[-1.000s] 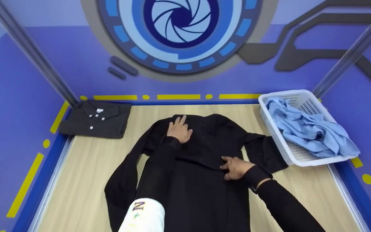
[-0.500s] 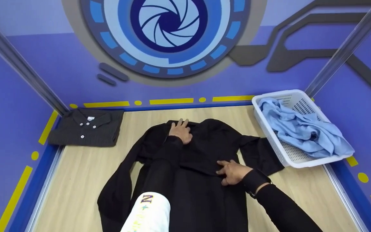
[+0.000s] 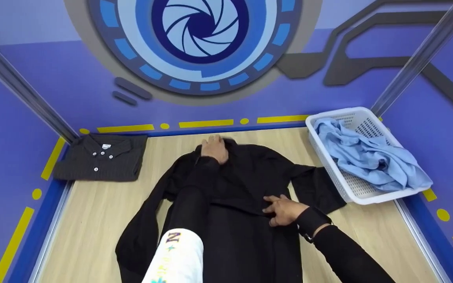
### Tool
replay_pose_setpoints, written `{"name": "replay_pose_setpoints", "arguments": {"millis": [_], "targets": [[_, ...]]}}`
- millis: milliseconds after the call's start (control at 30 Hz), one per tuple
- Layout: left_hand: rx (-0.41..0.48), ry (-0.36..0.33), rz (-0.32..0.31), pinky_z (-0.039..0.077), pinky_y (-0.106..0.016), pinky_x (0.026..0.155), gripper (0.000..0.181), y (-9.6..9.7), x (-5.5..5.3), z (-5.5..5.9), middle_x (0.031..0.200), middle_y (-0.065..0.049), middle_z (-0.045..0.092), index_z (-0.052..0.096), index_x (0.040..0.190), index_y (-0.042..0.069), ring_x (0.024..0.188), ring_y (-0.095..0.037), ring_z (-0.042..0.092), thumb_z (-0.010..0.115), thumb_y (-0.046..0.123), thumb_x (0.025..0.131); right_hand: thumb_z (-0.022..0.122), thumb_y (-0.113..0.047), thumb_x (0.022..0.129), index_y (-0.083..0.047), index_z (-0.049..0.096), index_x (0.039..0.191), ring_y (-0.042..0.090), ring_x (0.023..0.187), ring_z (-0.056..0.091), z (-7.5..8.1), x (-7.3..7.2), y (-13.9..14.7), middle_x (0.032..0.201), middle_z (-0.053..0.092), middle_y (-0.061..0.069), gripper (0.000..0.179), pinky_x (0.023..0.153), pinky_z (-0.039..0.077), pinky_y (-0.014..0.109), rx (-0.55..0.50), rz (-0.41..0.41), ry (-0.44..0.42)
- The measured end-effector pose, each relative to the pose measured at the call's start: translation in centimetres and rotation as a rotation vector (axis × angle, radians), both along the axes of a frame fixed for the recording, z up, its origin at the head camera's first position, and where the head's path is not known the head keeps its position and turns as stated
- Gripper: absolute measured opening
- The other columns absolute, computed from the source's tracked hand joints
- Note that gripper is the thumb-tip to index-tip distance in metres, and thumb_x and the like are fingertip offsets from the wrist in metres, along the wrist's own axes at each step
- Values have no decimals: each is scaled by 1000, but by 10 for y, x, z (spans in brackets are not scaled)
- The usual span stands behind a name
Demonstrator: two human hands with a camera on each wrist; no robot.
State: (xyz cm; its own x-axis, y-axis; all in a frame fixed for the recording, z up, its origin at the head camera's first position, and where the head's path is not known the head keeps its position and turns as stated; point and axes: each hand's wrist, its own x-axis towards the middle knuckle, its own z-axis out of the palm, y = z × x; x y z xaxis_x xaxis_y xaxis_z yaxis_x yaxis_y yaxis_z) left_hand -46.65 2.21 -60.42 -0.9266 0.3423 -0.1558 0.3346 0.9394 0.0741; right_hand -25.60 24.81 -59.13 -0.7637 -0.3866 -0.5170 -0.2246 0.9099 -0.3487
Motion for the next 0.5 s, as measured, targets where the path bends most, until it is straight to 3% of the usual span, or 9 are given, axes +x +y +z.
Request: {"name": "replay_pose_setpoints", "arguments": {"millis": [133,200,267,367,433,500], "targets": [[132,0,63,32,-53,117,63,-7,-15,22,170,-14,20,29,162,4,151,-36,28,48,28,107,77,-19,88,-6,60,145,60,140,34,-6,-1,-3,164,34,18,60,111,39,63,-21,-15,53],[145,-52,77,30,-52,120,68,-8,-18,28,173,-12,8,21,164,5,155,-36,20,49,30,107,76,-20,90,-5,54,149,57,141,34,-12,-2,-4,166,30,21,65,110,39,64,-24,-29,90],[130,-83,68,30,-52,120,69,-9,-16,29,174,-12,3,26,163,4,156,-38,16,53,31,105,74,-23,93,-5,50,153,53,142,34,-15,-3,-5,166,27,22,66,110,38,64,-26,-45,112],[83,-95,11,33,-54,118,58,-11,-1,26,168,-17,22,49,152,3,152,-41,25,59,32,103,72,-29,96,-5,51,152,53,141,35,-18,-5,-4,165,28,25,64,110,35,67,-45,-49,124],[38,-85,-57,36,-55,115,50,-14,14,21,160,-19,38,61,142,4,146,-42,36,61,33,101,72,-32,96,-5,55,149,54,139,36,-18,-6,-2,164,31,25,61,110,34,67,-52,-43,125],[16,-108,-120,37,-56,115,48,-18,35,13,155,-20,45,63,141,8,142,-41,41,60,35,102,72,-32,96,-4,60,145,54,137,39,-18,-8,0,162,35,26,58,110,34,67,-58,-41,129]]}}
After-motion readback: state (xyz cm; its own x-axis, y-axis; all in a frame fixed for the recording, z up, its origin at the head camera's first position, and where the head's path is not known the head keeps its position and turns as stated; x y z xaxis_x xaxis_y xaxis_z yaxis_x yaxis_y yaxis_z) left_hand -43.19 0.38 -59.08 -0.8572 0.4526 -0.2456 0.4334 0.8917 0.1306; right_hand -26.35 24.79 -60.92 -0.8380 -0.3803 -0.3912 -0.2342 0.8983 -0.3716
